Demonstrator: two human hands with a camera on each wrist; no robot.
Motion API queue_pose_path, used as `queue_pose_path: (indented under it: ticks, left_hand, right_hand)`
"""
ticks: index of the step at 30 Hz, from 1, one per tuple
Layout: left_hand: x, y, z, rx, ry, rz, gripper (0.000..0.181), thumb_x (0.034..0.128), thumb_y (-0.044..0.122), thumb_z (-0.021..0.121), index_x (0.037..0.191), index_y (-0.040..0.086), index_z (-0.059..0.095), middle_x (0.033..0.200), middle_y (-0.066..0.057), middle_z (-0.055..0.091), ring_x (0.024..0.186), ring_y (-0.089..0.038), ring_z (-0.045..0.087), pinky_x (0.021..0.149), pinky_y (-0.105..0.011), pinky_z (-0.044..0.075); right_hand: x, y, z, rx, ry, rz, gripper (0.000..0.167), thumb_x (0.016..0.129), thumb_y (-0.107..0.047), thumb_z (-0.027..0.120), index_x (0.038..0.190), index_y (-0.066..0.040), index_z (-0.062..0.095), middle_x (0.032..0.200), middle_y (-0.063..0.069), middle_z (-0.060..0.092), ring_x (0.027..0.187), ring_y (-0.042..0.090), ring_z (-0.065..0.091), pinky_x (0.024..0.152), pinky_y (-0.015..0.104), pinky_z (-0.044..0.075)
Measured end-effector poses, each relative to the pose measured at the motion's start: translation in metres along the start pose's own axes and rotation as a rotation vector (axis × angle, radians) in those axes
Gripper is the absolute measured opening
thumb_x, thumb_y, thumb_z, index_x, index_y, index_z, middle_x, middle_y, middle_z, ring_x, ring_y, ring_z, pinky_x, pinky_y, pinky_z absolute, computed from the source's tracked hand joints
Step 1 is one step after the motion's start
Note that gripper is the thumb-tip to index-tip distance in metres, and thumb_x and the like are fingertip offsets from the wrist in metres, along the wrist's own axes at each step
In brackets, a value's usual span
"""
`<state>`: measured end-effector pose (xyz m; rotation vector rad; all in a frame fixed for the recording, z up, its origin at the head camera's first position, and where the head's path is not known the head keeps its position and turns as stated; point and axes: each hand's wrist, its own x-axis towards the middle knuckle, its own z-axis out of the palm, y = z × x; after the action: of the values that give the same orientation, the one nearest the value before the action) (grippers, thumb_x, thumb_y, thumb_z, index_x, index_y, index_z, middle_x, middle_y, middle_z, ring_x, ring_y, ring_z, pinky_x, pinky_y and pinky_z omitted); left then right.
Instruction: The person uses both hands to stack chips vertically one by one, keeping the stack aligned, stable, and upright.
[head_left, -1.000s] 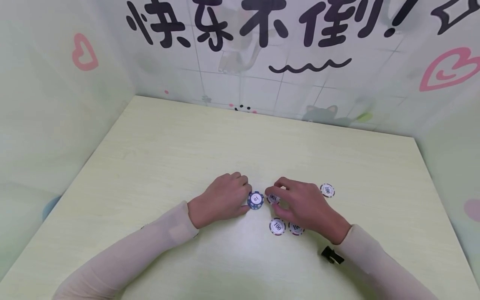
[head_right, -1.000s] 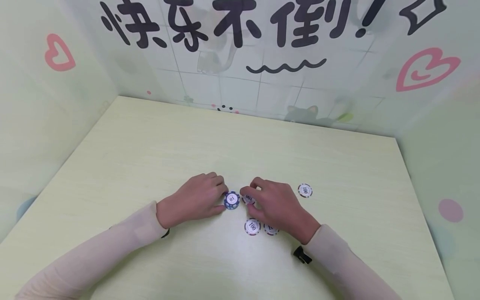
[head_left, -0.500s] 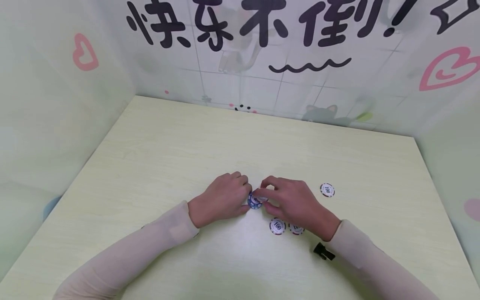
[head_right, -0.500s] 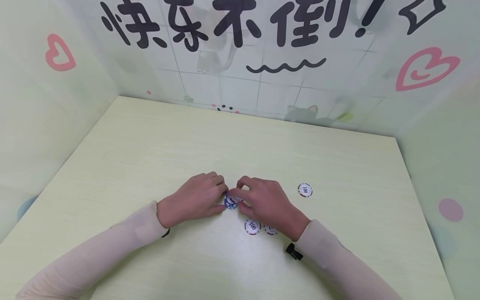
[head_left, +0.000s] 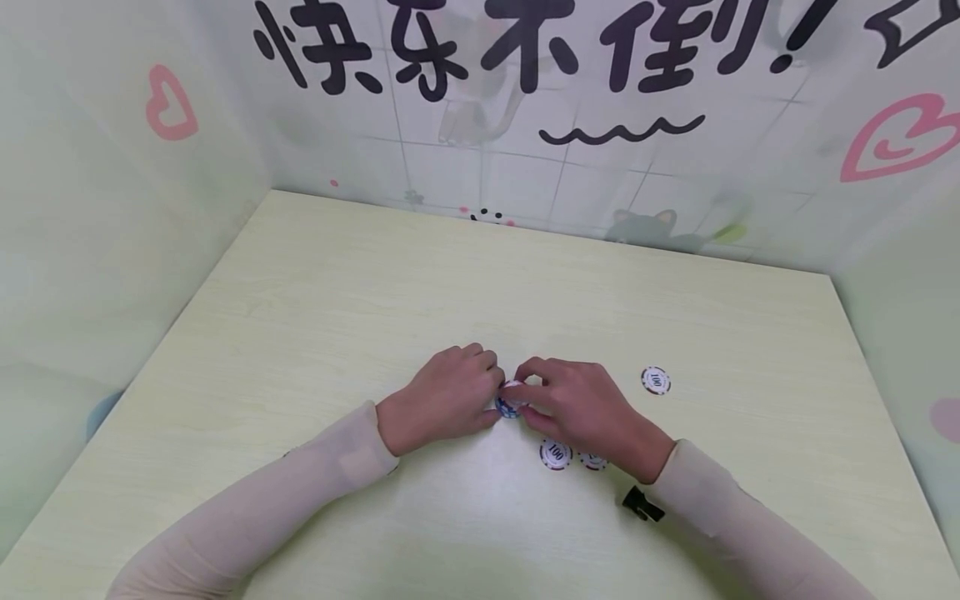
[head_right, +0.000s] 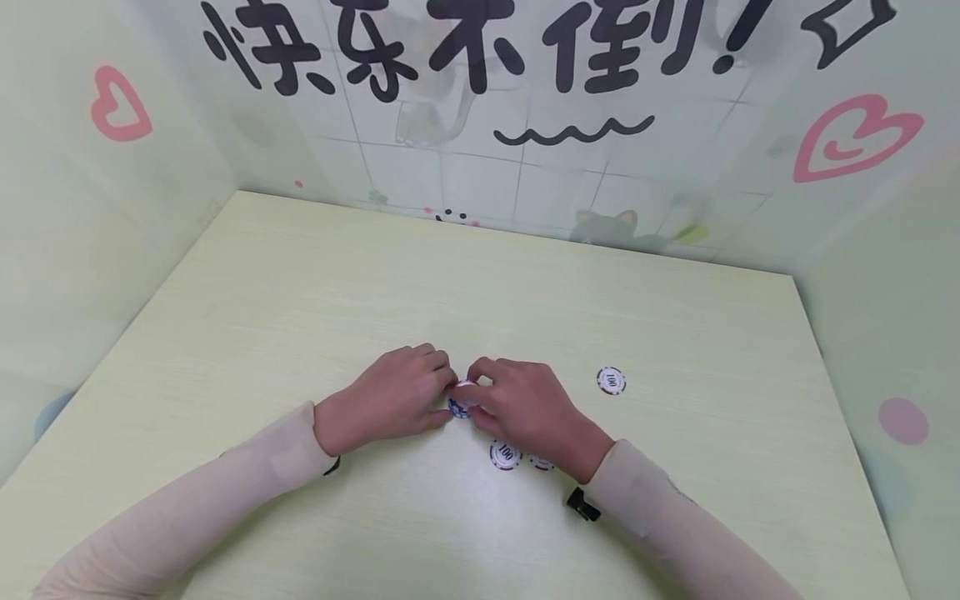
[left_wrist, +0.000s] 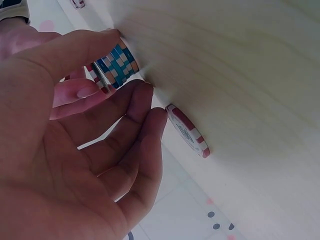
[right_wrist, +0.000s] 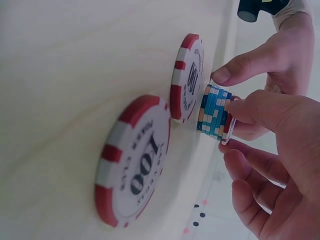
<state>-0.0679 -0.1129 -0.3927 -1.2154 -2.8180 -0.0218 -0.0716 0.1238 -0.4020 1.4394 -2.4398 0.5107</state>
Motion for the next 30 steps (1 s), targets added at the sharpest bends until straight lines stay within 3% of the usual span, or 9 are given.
queue_pose_path:
  ticks: [16, 22, 30]
  left_hand:
    - [-0.001, 0.001, -0.001, -0.003, 0.009, -0.004, 0.027, 0.0926, 0.035, 0.087, 0.098, 0.009, 0.080, 0.086, -0.001, 0.065, 0.073, -0.018, 0.052, 0.061, -0.028, 0.046]
    - [0.000, 0.001, 0.000, -0.003, 0.000, -0.008, 0.030, 0.0931, 0.037, 0.087, 0.099, 0.008, 0.081, 0.087, -0.001, 0.066, 0.073, -0.018, 0.052, 0.061, -0.028, 0.045]
    - [0.001, 0.002, -0.001, 0.000, -0.016, -0.010, 0.031, 0.0931, 0.037, 0.088, 0.102, 0.008, 0.082, 0.093, -0.004, 0.071, 0.079, -0.020, 0.058, 0.066, -0.030, 0.051]
  right_hand:
    - [0.001, -0.001, 0.002, -0.007, 0.002, -0.005, 0.030, 0.087, -0.010, 0.089, 0.115, -0.021, 0.085, 0.113, 0.002, 0.076, 0.075, 0.015, 0.069, 0.053, 0.026, 0.050]
    - [-0.002, -0.001, -0.002, -0.016, -0.058, 0.069, 0.036, 0.089, -0.020, 0.091, 0.123, -0.021, 0.082, 0.115, 0.000, 0.076, 0.085, 0.014, 0.072, 0.057, 0.028, 0.054]
    - [-0.017, 0.008, -0.015, -0.067, -0.086, 0.193, 0.038, 0.086, -0.025, 0.092, 0.122, -0.018, 0.081, 0.115, 0.001, 0.076, 0.093, 0.018, 0.076, 0.054, 0.028, 0.052]
